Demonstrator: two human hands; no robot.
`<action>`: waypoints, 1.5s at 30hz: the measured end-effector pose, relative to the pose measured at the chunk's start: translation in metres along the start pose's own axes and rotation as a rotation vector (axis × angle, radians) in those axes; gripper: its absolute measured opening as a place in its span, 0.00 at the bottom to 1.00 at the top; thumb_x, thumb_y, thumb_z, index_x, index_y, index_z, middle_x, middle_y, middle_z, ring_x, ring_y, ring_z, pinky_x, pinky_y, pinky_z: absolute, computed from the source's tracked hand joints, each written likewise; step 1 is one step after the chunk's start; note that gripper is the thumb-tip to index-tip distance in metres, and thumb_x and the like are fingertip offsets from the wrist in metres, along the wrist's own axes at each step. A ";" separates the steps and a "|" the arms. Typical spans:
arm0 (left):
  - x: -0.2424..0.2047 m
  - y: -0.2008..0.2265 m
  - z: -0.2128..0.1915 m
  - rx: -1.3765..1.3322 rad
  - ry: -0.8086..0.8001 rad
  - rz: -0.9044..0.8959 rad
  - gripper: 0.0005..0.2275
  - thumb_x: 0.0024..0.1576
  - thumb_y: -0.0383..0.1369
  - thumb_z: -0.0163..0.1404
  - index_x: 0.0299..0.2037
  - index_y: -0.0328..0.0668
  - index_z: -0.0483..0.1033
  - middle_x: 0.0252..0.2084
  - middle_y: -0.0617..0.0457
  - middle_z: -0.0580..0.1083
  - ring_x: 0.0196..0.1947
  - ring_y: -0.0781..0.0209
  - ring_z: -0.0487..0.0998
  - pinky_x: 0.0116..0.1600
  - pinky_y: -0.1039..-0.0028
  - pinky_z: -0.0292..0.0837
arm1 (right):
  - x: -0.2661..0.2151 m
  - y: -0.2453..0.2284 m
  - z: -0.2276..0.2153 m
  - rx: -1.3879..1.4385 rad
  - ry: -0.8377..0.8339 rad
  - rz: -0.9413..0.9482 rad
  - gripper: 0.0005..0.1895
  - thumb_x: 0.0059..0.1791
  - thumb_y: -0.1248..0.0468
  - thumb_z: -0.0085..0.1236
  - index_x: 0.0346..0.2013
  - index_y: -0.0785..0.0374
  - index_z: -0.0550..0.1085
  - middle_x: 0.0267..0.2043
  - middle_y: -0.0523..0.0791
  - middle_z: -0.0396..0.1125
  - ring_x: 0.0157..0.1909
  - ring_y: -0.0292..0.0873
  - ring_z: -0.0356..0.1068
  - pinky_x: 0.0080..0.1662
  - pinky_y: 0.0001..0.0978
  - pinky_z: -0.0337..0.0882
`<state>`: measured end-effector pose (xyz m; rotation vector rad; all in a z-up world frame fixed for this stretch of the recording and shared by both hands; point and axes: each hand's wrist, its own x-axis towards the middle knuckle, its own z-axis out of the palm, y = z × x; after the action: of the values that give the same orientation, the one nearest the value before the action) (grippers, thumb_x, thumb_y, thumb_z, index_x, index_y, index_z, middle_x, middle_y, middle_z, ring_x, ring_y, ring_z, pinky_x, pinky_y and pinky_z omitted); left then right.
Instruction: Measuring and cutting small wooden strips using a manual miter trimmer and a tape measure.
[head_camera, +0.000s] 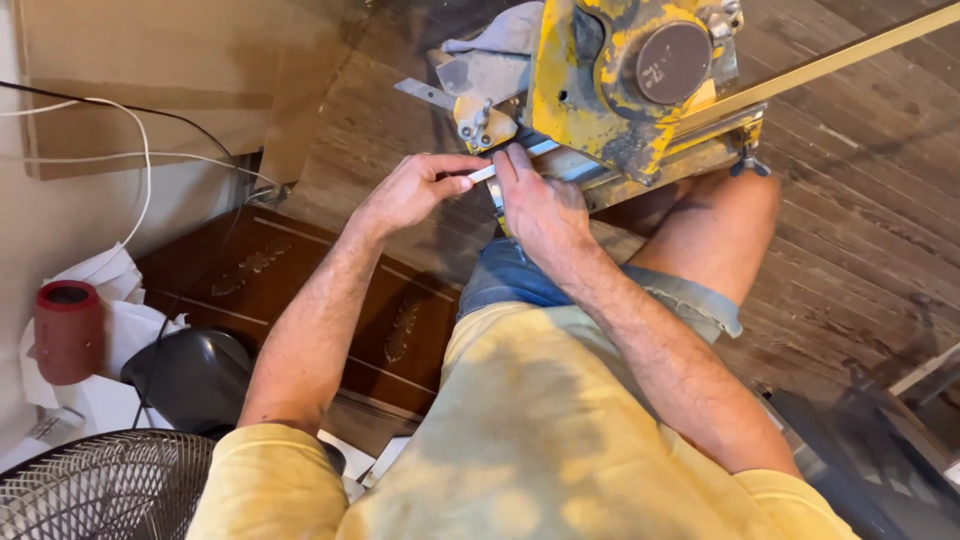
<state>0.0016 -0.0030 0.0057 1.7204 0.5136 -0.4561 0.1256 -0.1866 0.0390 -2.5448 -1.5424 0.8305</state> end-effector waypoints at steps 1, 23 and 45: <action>0.000 0.001 0.000 0.003 -0.001 -0.004 0.15 0.60 0.36 0.55 0.58 0.62 0.80 0.57 0.51 0.79 0.60 0.45 0.76 0.62 0.55 0.71 | -0.002 -0.003 -0.009 0.005 0.000 -0.001 0.23 0.52 0.68 0.43 0.63 0.55 0.67 0.67 0.47 0.61 0.31 0.51 0.79 0.37 0.44 0.82; 0.005 -0.013 0.003 -0.071 -0.032 0.002 0.15 0.62 0.35 0.54 0.59 0.61 0.80 0.59 0.50 0.77 0.61 0.44 0.75 0.63 0.56 0.69 | -0.004 -0.006 -0.024 0.028 -0.078 -0.008 0.21 0.55 0.70 0.41 0.64 0.59 0.64 0.68 0.55 0.59 0.38 0.55 0.80 0.41 0.51 0.82; 0.004 -0.002 0.000 -0.059 -0.034 -0.024 0.15 0.61 0.36 0.54 0.58 0.60 0.80 0.59 0.51 0.77 0.62 0.44 0.74 0.64 0.55 0.68 | -0.002 0.000 0.005 -0.029 0.084 -0.006 0.20 0.53 0.66 0.43 0.61 0.53 0.67 0.66 0.48 0.62 0.34 0.53 0.80 0.39 0.46 0.82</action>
<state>0.0035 -0.0022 0.0022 1.6486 0.5187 -0.4813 0.1230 -0.1894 0.0353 -2.5582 -1.5485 0.6958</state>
